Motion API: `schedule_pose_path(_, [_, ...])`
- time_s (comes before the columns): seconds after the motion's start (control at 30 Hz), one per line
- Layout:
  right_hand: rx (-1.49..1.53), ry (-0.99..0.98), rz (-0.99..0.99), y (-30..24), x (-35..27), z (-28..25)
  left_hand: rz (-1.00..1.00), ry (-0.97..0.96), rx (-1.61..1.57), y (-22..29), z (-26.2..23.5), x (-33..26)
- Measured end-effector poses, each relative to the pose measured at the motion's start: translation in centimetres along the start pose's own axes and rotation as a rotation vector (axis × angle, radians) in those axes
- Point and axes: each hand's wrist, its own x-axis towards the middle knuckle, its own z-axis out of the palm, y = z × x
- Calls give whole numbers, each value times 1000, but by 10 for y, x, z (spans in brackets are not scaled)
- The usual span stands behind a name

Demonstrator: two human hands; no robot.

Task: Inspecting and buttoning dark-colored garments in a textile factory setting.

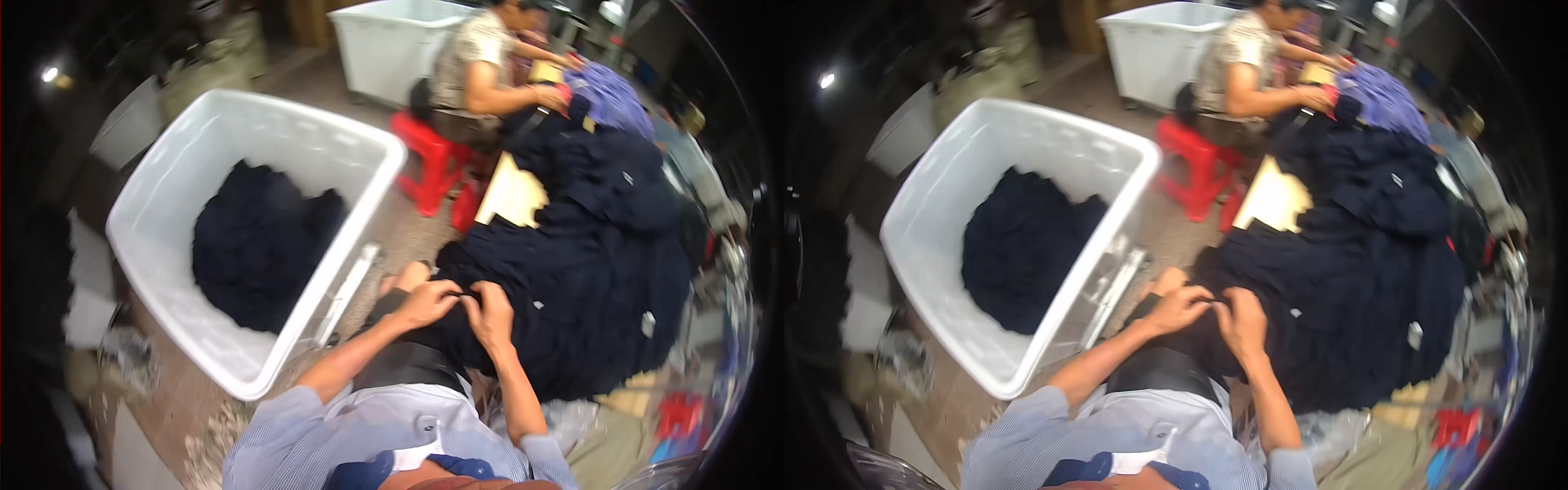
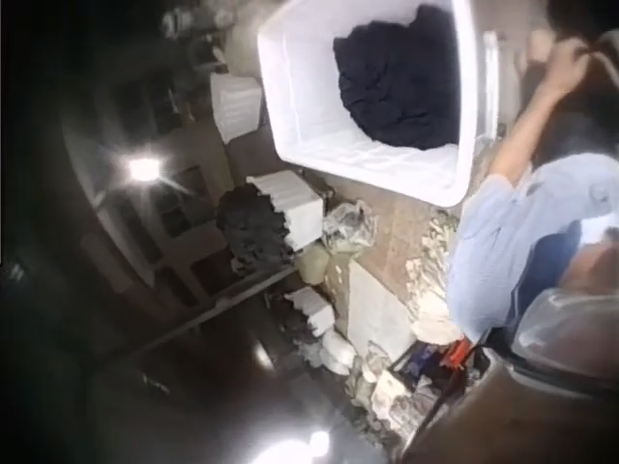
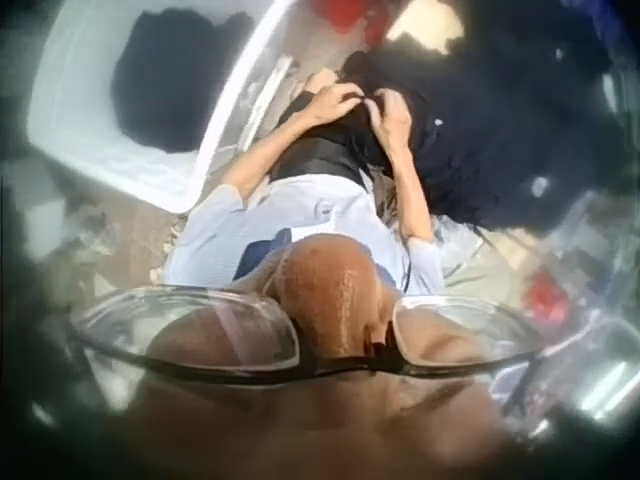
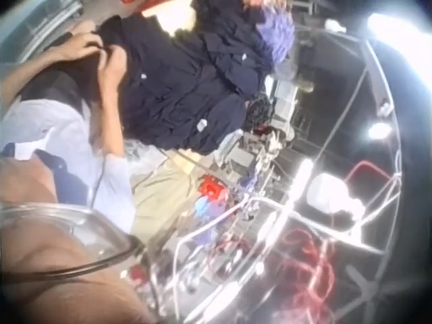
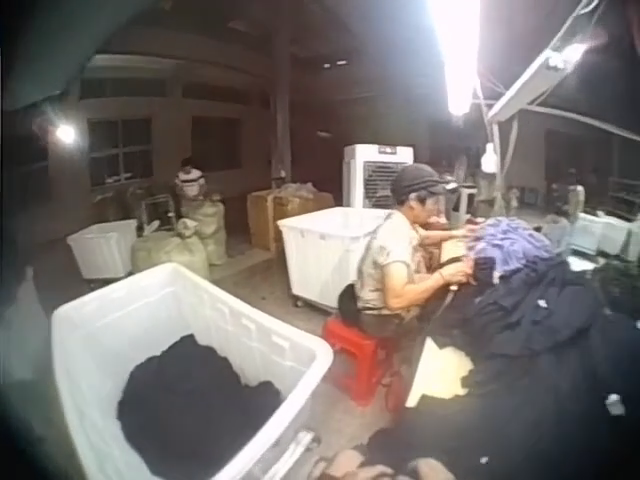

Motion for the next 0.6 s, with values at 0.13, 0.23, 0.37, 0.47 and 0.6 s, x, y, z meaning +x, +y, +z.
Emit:
schedule_pose_path(0.13, [-64,-150,-334,-5,-1,6,24,87,24,-26,1,-9])
schedule_pose_path(0.23, [-161,-71,-487,-10,-4,11,55,111,19,-15,-6,-6])
schedule_pose_path(0.37, [-320,-272,-574,8,-14,28,11,141,-42,17,-17,-4])
schedule_pose_path(0.47, [-207,-241,-393,12,-10,32,-58,138,7,-15,-20,-8])
schedule_pose_path(0.6, [-178,-346,-337,8,-3,27,-105,152,-143,-40,-20,-13])
